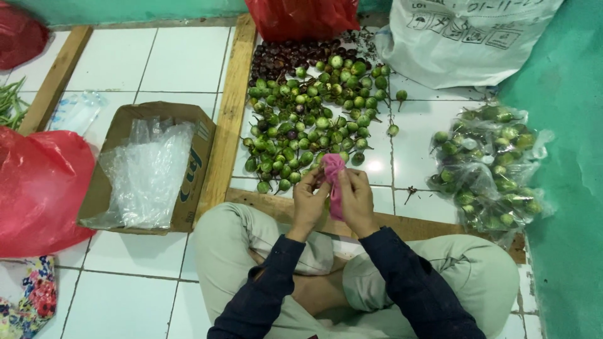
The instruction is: Package small green fruits into plastic bags by wiping them with a cloth and placing them inside.
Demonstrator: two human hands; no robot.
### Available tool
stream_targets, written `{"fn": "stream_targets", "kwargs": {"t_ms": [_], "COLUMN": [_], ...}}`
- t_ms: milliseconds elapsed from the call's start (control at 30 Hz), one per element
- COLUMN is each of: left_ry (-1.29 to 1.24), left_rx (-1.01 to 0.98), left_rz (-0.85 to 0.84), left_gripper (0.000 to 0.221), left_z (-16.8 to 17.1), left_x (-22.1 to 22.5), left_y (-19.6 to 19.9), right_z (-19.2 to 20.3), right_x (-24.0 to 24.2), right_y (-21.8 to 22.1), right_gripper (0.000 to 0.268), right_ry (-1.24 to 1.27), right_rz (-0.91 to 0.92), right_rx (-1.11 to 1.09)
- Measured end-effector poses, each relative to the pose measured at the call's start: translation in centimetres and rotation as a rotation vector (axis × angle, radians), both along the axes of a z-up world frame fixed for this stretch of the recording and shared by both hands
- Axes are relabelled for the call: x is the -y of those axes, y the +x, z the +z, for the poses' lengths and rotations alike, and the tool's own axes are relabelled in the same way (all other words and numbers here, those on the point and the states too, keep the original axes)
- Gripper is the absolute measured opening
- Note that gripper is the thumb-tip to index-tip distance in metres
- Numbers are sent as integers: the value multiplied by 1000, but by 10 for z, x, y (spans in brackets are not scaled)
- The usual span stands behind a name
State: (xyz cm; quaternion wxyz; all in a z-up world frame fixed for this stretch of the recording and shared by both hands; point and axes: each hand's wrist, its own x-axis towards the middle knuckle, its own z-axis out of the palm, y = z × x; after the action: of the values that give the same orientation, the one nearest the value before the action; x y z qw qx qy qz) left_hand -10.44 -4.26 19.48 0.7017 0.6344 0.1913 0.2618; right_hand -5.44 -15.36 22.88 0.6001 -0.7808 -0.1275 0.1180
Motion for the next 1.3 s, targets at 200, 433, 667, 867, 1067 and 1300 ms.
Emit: {"fn": "stream_targets", "kwargs": {"t_ms": [200,433,667,867,1067,1300], "left_ry": [240,194,335,445,137,-24], "left_rx": [82,118,-3,-178,-70,29], "left_rz": [-8,18,-52,76,41,-135], "left_gripper": [51,41,40,40,38,41], "left_z": [-2,-1,-25,-26,-22,-44], "left_x": [4,14,0,2,-12,7], "left_y": [-12,-10,-13,-18,-11,-12], "right_z": [39,23,17,-11,65,26], "right_x": [-4,-3,-5,-1,-2,-2], "right_y": [-13,0,-6,-4,-13,-7], "right_gripper": [42,40,55,59,78,66], "right_ry": [-33,9,-58,-218,-119,-199], "right_rz": [95,-9,77,80,93,141], "right_rx": [-25,-92,-254,-358,-391,-272]}}
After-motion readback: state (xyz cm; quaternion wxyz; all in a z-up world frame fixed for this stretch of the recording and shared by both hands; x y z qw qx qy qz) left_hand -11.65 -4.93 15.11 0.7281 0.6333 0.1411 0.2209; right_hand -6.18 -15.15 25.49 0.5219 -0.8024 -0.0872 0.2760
